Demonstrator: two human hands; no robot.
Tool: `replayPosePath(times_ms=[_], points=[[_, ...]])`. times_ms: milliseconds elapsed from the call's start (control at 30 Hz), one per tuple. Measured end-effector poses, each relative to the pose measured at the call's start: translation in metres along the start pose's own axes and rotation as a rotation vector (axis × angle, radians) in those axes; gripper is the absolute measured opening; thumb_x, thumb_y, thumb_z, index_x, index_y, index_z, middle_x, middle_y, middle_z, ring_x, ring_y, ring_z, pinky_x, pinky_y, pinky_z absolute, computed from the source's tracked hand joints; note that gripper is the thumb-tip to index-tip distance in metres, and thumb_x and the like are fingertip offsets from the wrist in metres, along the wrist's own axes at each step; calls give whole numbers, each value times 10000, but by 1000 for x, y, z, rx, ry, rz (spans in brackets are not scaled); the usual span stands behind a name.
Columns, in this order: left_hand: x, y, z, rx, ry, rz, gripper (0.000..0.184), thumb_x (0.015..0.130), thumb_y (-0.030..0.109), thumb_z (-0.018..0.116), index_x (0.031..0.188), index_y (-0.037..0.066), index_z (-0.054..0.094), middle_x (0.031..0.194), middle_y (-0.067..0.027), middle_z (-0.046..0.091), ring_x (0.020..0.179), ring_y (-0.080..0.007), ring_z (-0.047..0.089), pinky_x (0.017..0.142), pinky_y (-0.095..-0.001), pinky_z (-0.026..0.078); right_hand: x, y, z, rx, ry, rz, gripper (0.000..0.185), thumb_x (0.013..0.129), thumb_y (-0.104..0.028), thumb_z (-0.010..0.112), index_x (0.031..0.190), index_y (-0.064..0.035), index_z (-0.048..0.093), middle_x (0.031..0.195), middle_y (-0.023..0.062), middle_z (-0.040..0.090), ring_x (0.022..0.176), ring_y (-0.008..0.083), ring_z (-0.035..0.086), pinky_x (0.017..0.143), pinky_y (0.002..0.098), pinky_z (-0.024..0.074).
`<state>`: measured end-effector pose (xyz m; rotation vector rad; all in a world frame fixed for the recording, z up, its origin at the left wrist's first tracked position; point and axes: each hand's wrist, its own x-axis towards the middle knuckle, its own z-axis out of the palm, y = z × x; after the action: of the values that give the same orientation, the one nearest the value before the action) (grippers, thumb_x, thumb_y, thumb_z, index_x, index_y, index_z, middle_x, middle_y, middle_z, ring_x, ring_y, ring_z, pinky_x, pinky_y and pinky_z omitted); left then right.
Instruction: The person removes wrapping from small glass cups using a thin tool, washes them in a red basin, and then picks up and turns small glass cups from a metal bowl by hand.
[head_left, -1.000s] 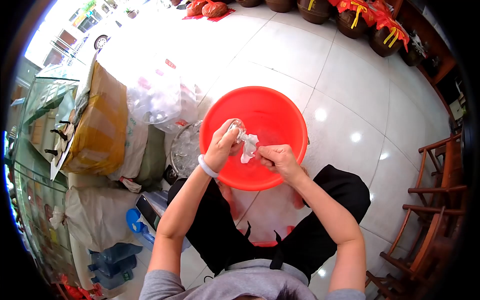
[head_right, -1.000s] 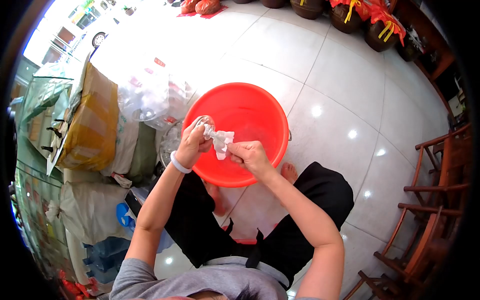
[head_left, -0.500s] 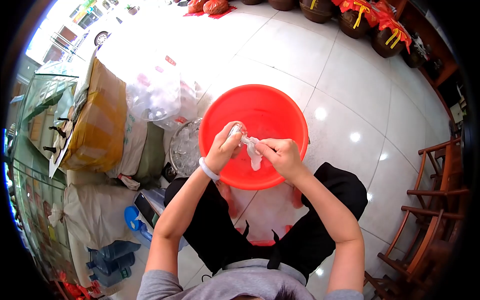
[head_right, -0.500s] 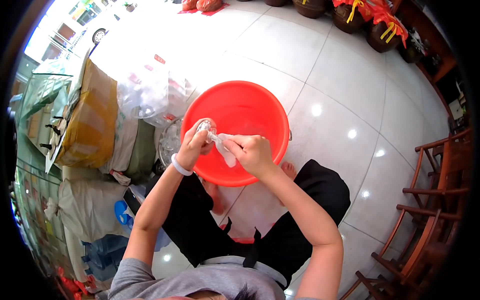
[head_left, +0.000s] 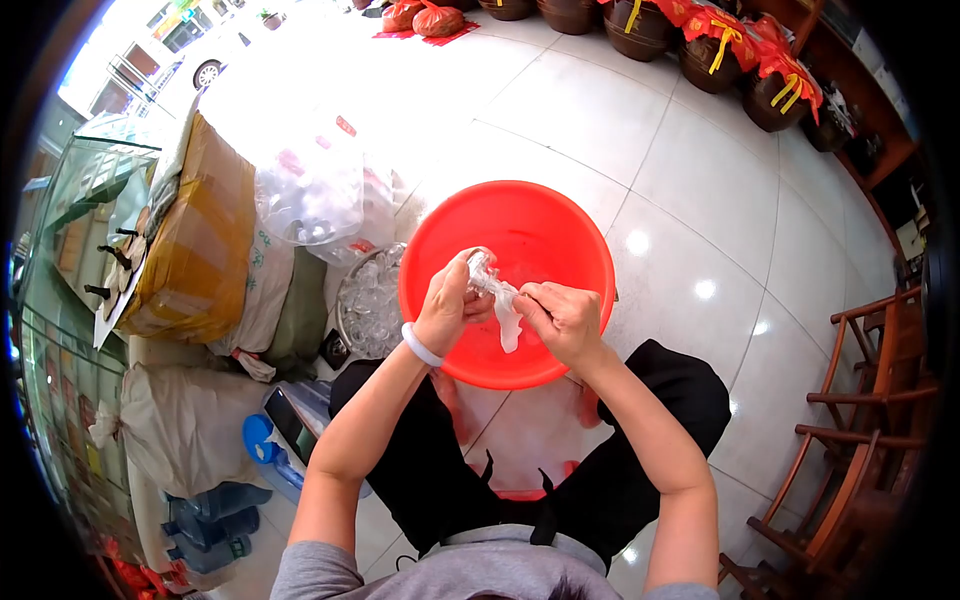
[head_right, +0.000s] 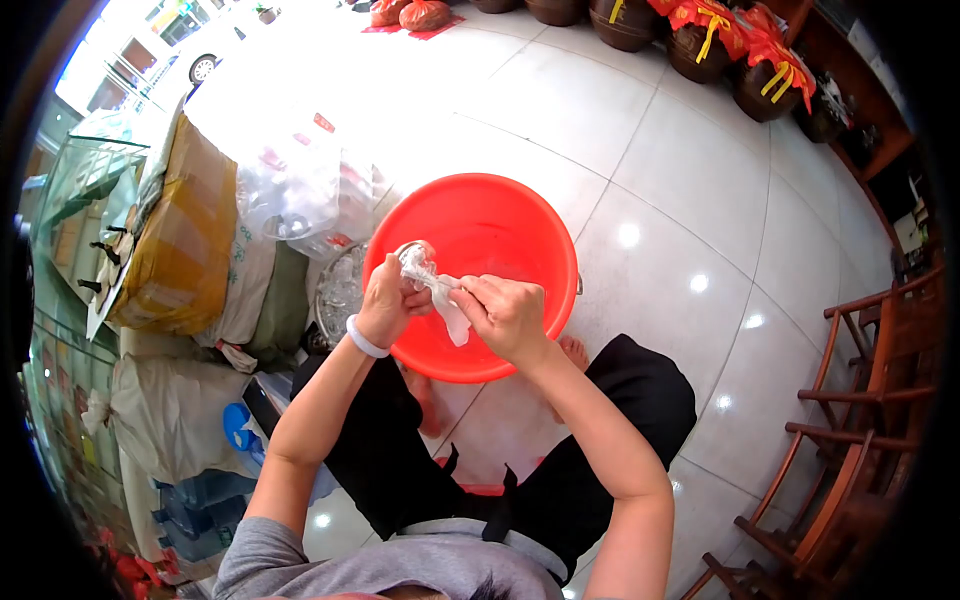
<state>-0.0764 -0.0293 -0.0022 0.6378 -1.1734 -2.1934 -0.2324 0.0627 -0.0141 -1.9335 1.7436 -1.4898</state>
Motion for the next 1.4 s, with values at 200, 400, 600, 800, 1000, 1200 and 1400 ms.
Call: replayPosePath(times_ms=[200, 400, 600, 800, 1000, 1200, 1400], points=[[0, 1, 10, 131, 61, 106, 270, 921, 252, 412, 1078, 43, 479, 698, 28, 408, 555, -53, 321, 490, -208, 278, -15, -15, 13, 1197, -102, 966, 256, 889, -214, 571, 756, -3, 628, 554, -4, 497, 430, 39, 373, 380, 212, 247], [4, 7, 1, 199, -14, 150, 317, 851, 141, 448, 1142, 23, 490, 807, 0, 507, 658, -69, 437, 569, -208, 358, -22, -10, 24, 1072, -5, 847, 233, 883, -203, 575, 776, -1, 622, 567, -13, 486, 439, 69, 405, 400, 234, 281], [0, 23, -4, 244, -72, 69, 459, 824, 65, 528, 1273, 12, 447, 926, -29, 564, 747, -83, 508, 654, -227, 440, -9, -9, 5, 5, 180, 210, 112, 780, -143, 657, 773, -31, 644, 631, 62, 591, 517, 203, 564, 465, 312, 418], [2, 16, -4, 359, -54, 87, 520, 810, 45, 633, 1287, 10, 430, 951, -37, 566, 774, -73, 518, 618, -217, 454, -5, -9, 1, -101, 175, 91, 121, 755, -150, 678, 748, -34, 643, 576, 56, 567, 498, 201, 554, 459, 314, 413], [2, 14, -1, 285, -142, 103, 523, 813, 99, 644, 1274, 0, 418, 1022, -57, 548, 785, -100, 536, 653, -234, 454, -17, -6, 10, 919, -88, 809, 205, 842, -193, 618, 745, -13, 630, 529, -37, 463, 459, 65, 434, 413, 255, 331], [3, 9, 0, 365, -69, 174, 467, 834, 73, 580, 1267, 21, 413, 902, -30, 524, 718, -94, 495, 626, -224, 401, -14, -5, 12, 1083, -130, 889, 234, 870, -207, 584, 746, -12, 621, 570, -10, 509, 463, 77, 442, 417, 251, 332], [4, 11, -16, 227, 21, 170, 399, 873, 81, 565, 1236, 33, 406, 812, -10, 512, 643, -68, 469, 567, -213, 391, -14, -10, 0, -43, 78, 203, 167, 844, -200, 610, 776, -48, 620, 618, 71, 586, 464, 231, 532, 418, 323, 388]])
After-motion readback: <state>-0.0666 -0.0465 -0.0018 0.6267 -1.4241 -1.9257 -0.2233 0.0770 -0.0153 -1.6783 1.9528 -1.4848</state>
